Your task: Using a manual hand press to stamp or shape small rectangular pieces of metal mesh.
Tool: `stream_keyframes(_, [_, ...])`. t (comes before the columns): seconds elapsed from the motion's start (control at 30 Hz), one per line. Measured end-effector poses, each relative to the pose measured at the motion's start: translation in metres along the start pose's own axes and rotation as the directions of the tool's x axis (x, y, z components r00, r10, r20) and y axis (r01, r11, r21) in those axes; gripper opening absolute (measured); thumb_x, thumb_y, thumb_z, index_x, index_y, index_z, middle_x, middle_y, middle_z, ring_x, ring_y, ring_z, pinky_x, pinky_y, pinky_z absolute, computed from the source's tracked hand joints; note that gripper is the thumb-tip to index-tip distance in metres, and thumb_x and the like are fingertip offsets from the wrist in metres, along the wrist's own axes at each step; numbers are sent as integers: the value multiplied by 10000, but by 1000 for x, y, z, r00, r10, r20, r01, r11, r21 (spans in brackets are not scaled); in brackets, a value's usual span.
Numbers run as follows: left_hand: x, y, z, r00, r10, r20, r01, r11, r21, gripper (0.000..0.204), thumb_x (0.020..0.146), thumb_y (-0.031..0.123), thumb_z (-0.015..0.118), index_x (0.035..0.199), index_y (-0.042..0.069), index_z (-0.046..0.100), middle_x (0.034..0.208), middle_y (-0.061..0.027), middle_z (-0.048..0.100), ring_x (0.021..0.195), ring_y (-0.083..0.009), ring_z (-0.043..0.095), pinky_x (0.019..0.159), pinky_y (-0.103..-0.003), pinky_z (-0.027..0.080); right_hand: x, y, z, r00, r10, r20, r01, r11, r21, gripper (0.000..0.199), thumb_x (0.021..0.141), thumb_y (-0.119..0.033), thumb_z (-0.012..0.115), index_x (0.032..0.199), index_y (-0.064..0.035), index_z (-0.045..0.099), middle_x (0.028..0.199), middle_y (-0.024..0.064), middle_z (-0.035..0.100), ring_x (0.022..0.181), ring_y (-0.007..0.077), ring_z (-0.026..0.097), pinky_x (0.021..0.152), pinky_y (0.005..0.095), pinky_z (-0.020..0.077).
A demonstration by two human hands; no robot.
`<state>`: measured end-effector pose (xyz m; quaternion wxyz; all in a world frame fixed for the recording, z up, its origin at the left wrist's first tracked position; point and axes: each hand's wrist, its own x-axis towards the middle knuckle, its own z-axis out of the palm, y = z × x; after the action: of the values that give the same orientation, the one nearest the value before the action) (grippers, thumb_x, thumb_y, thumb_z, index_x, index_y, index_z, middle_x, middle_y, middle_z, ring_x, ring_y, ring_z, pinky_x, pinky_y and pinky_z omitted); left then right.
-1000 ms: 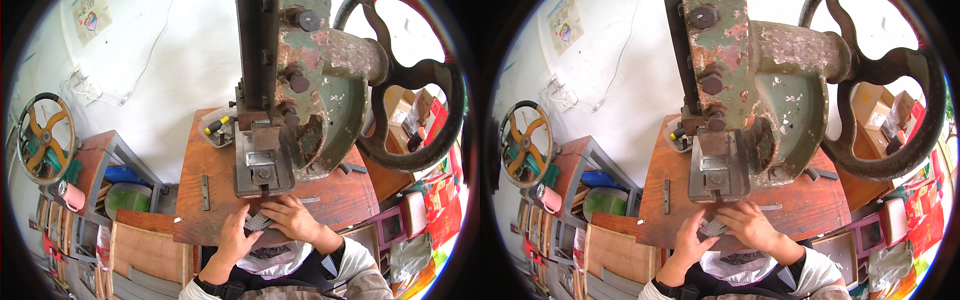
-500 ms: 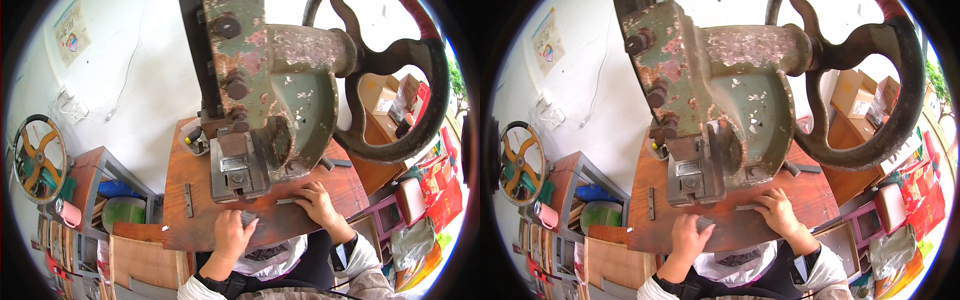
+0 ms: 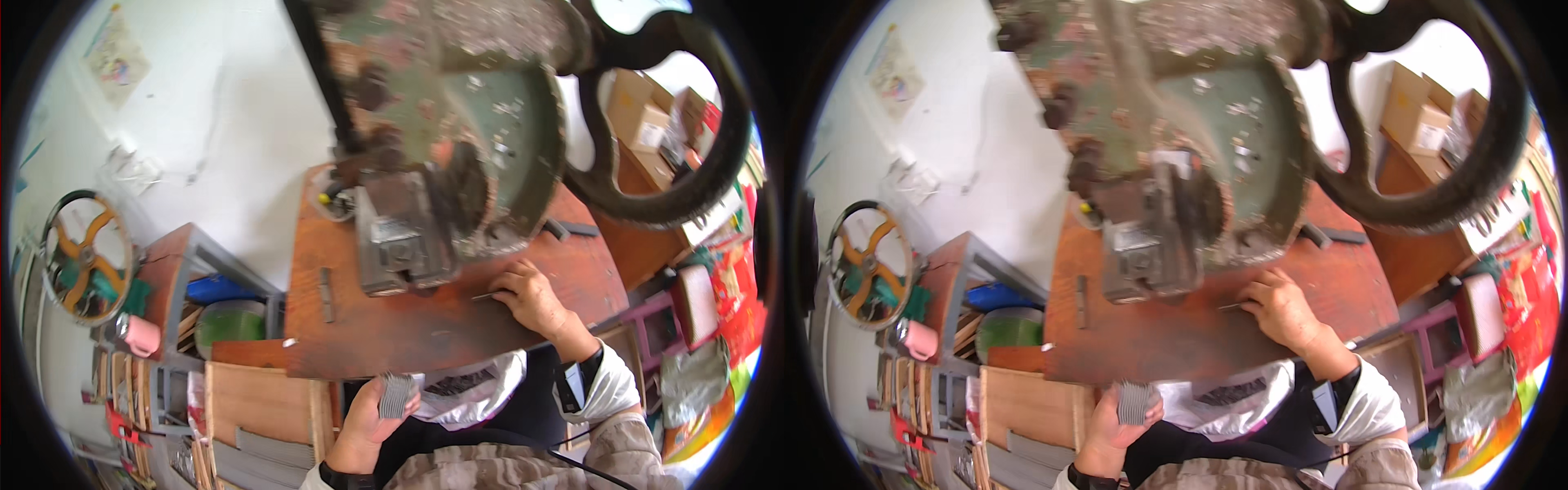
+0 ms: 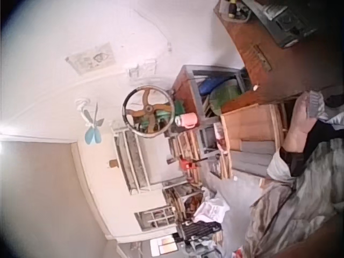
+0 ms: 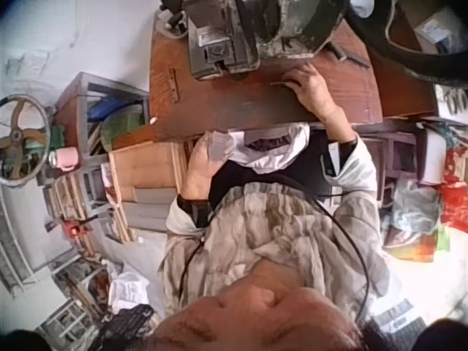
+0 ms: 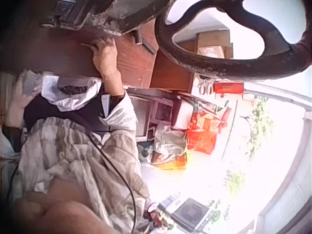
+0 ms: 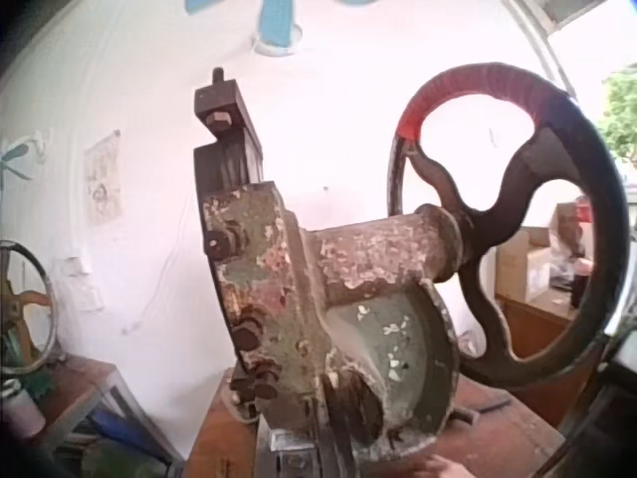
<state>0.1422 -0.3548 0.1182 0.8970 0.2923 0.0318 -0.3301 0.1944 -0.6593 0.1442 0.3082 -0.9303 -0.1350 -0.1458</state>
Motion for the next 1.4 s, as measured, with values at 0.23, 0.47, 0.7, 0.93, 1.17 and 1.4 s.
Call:
stream_keyframes(0.23, [34,-85,-119,948,-114,-296,313,489,815,465,867,367,656,1028,-67,615,836,-84,644,735,-152,590,650,-282,473,-129,16,-60,736,352,578,-660,563,497,163,843,-97,648,987,-22,657,725,24,619,651,85,570,596,238,469])
stream_keyframes(0.47, [-11,-56,-119,934,292,-206,117,295,948,281,839,167,692,1034,-30,652,833,-114,675,729,-111,619,661,-238,492,-313,141,-7,382,920,85,-887,340,312,272,778,-130,665,982,50,651,706,117,640,590,140,603,556,293,493])
stream_keyframes(0.7, [-180,42,-195,248,968,36,480,-155,864,169,837,106,628,950,-18,651,917,-168,636,852,-303,593,776,-390,469,-412,245,31,516,840,169,-856,498,136,348,736,-28,585,1074,54,589,837,163,648,652,200,635,505,278,518])
stream_keyframes(0.93, [-319,111,-308,179,949,-260,862,-24,506,316,866,169,572,1139,11,571,1246,-196,525,1214,-373,440,1008,-424,351,-278,172,51,694,608,386,-652,758,-20,271,713,30,592,975,89,623,761,136,663,679,165,636,623,273,494])
stream_keyframes(1.17, [-317,125,-327,453,823,-342,828,-246,504,332,833,183,634,1122,25,593,1162,-159,590,1090,-295,544,941,-424,405,-284,181,55,805,542,242,-496,838,-228,252,658,-59,650,884,52,659,736,163,646,632,243,629,590,318,491])
stream_keyframes(1.4, [-326,161,-324,481,642,-598,689,145,710,468,653,145,818,1050,-15,628,768,-110,638,689,-175,600,611,-294,483,-265,189,55,810,520,272,-441,845,-303,278,611,-77,690,874,-11,629,823,153,594,739,308,580,665,392,470])
